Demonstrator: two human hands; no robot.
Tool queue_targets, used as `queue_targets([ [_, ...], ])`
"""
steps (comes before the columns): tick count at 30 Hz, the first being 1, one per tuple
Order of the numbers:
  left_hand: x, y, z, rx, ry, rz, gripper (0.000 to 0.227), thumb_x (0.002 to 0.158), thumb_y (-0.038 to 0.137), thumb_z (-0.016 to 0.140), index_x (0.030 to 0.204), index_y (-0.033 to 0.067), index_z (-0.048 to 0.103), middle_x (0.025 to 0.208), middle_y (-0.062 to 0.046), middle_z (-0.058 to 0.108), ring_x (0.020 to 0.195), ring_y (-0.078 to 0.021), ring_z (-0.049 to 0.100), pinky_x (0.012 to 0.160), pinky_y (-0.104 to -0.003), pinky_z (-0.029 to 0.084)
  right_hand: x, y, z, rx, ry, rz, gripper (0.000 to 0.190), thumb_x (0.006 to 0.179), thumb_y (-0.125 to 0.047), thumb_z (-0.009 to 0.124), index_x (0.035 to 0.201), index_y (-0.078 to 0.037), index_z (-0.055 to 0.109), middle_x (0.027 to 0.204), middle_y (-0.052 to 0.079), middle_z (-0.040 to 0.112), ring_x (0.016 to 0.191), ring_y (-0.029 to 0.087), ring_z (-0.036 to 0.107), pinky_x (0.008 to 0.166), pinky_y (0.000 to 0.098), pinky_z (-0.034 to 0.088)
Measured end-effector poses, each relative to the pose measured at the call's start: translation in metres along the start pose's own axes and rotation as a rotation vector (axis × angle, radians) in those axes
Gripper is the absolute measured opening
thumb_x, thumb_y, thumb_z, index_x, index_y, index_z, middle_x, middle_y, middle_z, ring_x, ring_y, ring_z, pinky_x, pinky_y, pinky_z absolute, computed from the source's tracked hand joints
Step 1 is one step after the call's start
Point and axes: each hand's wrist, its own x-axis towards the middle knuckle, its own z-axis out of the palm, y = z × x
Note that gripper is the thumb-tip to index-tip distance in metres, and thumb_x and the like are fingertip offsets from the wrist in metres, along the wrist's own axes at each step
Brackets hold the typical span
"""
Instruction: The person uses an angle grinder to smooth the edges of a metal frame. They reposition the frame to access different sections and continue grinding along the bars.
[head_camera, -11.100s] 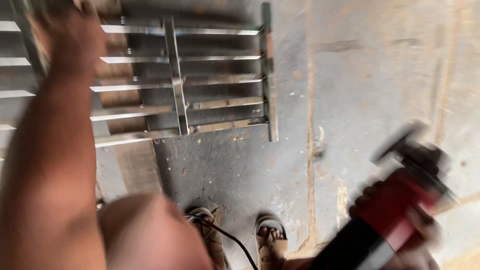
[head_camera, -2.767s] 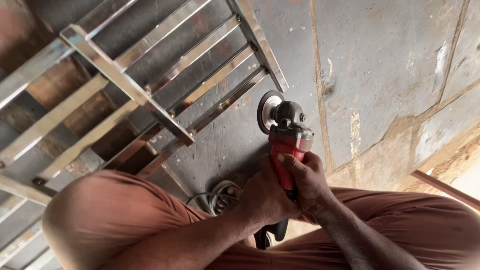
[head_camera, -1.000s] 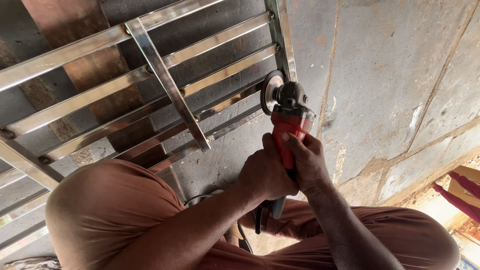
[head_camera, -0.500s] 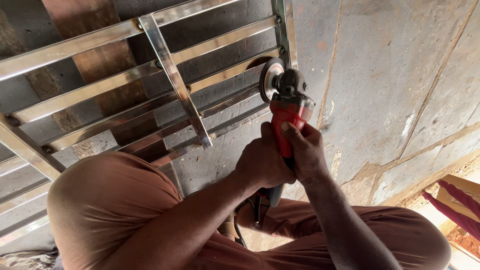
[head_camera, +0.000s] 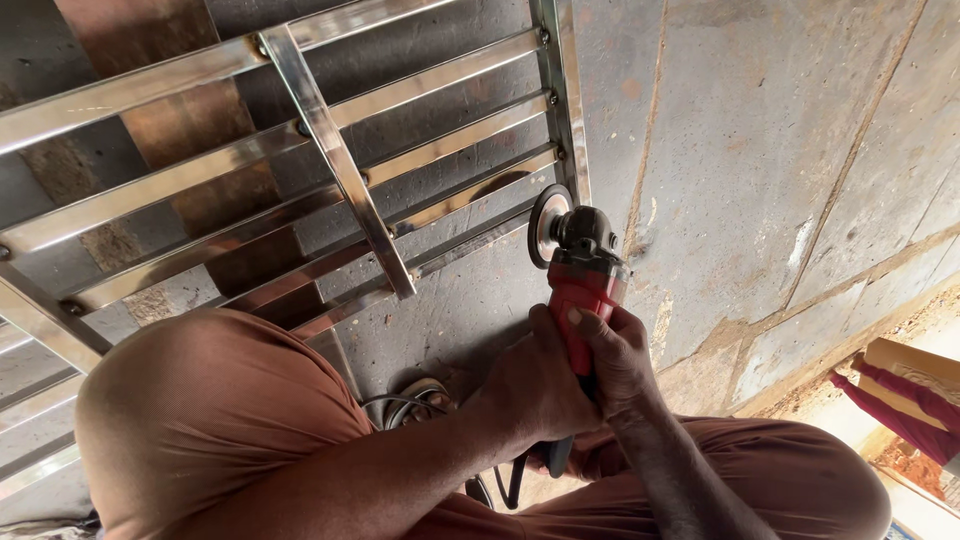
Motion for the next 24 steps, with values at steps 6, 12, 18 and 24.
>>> queue_targets([
  [6, 0.011, -0.004, -0.005, 0.092, -0.030, -0.068, 0.078, 0.087, 0.041, 0.073, 0.121, -0.0153, 0.031, 0.079, -0.017, 0.064, 0.059, -0.0287, 0.072, 0.049, -0.038, 0.063, 0.019, -0.006, 0.005, -0.104, -0.020, -0.054, 0.060, 0.081, -0.035, 0.080, 0.121, 0.006, 0.064, 0.100, 0.014, 0.072, 0.088, 0.020, 0.073, 0.076, 0.0336, 0.065],
  [12, 0.029, 0.000, -0.023, 0.109, 0.021, -0.061, 0.080, 0.072, 0.033, 0.080, 0.117, -0.0129, 0.033, 0.078, -0.018, 0.063, 0.059, -0.0313, 0.073, 0.051, -0.037, 0.064, 0.034, -0.022, 0.016, -0.042, -0.060, -0.111, 0.059, 0.083, -0.034, 0.082, 0.121, 0.006, 0.063, 0.101, 0.015, 0.069, 0.089, 0.020, 0.070, 0.077, 0.0339, 0.063],
  [18, 0.036, 0.003, -0.039, 0.111, 0.038, -0.069, 0.081, 0.070, 0.032, 0.078, 0.119, -0.0142, 0.032, 0.079, -0.020, 0.065, 0.061, -0.0325, 0.074, 0.053, -0.036, 0.065, 0.044, -0.034, 0.027, -0.012, -0.069, -0.104, 0.060, 0.081, -0.034, 0.084, 0.120, 0.007, 0.062, 0.101, 0.015, 0.070, 0.089, 0.021, 0.071, 0.077, 0.0334, 0.064],
  [24, 0.048, 0.010, -0.062, 0.062, 0.094, -0.083, 0.086, 0.066, 0.032, 0.080, 0.121, -0.0138, 0.032, 0.081, -0.020, 0.065, 0.064, -0.0351, 0.074, 0.055, -0.039, 0.064, 0.058, -0.058, 0.049, -0.076, -0.070, -0.180, 0.058, 0.083, -0.033, 0.083, 0.119, 0.007, 0.063, 0.103, 0.015, 0.071, 0.090, 0.019, 0.072, 0.077, 0.0318, 0.064],
])
